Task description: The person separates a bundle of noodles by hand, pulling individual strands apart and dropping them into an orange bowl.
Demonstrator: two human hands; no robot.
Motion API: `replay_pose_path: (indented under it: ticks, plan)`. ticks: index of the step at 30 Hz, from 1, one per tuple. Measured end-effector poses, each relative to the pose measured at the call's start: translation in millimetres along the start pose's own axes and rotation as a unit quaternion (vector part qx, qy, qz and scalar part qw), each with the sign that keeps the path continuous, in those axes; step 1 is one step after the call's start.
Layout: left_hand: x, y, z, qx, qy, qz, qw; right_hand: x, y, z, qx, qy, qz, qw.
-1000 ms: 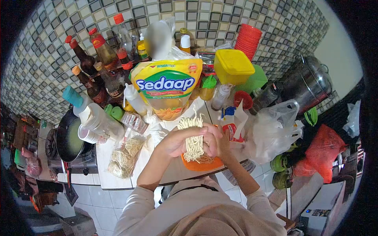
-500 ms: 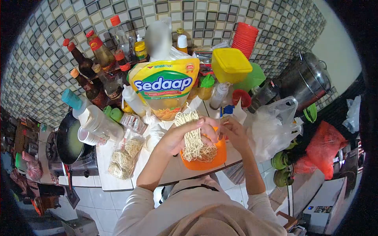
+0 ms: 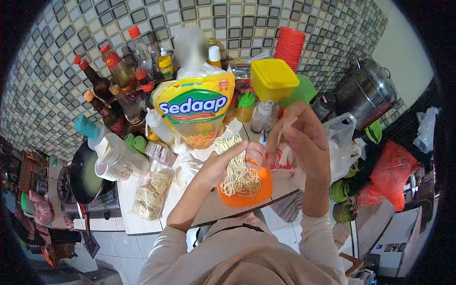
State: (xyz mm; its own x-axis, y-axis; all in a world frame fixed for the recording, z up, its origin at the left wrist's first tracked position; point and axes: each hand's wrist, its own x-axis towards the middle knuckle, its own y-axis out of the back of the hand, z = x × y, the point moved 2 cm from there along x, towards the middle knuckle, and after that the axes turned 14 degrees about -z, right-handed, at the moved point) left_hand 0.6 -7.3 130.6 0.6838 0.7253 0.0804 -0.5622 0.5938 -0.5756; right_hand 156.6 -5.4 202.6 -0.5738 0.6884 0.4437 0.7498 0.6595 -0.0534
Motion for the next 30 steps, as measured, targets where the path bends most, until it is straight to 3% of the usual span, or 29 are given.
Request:
replay_pose_path:
  ticks: [3, 4, 6, 10, 12, 19, 22, 26, 28, 29, 30]
  plan:
    - [3.7, -0.3, -11.0, -0.105, -0.02, -0.06, 0.992, 22.5, -5.2, -6.1, 0.018, 0.008, 0.019, 1.0]
    - [3.9, 2.4, -12.8, -0.104, -0.023, -0.059, 0.993, 28.1, -4.1, -6.8, 0.022, 0.011, 0.04, 0.999]
    - [4.0, 1.4, -14.7, -0.084, -0.033, -0.18, 0.98, 38.0, 1.2, -6.1, 0.046, 0.021, 0.039, 0.998]
    - [0.6, -4.5, -16.7, -0.035, -0.062, -0.218, 0.973, 52.1, 14.6, 5.2, 0.073, 0.006, 0.061, 0.995]
    - [-4.3, -9.4, -12.9, 0.002, -0.023, -0.252, 0.968, 54.5, 19.1, 18.7, 0.076, -0.014, 0.063, 0.995]
    - [-11.0, -9.0, -7.8, -0.034, -0.041, -0.298, 0.953, 41.5, 30.5, 76.3, 0.071, -0.127, 0.049, 0.988]
    - [-12.6, -7.3, -5.0, -0.041, -0.04, -0.267, 0.962, 29.1, 30.2, 88.4, 0.123, -0.208, 0.033, 0.97]
    - [-14.5, 0.5, -3.5, -0.032, -0.044, -0.24, 0.969, -6.5, 35.7, 123.0, 0.189, -0.22, 0.032, 0.956]
    - [-15.7, 2.4, -0.6, -0.027, -0.044, -0.247, 0.968, -24.7, 43.3, 150.3, 0.042, -0.272, -0.031, 0.961]
    - [-15.8, 2.6, 1.0, -0.015, -0.054, -0.252, 0.966, -33.9, 44.6, 161.7, 0.042, -0.273, -0.031, 0.961]
    - [-16.0, 2.9, 3.1, -0.002, -0.064, -0.257, 0.964, -42.2, 44.6, 170.2, -0.151, -0.254, -0.079, 0.952]
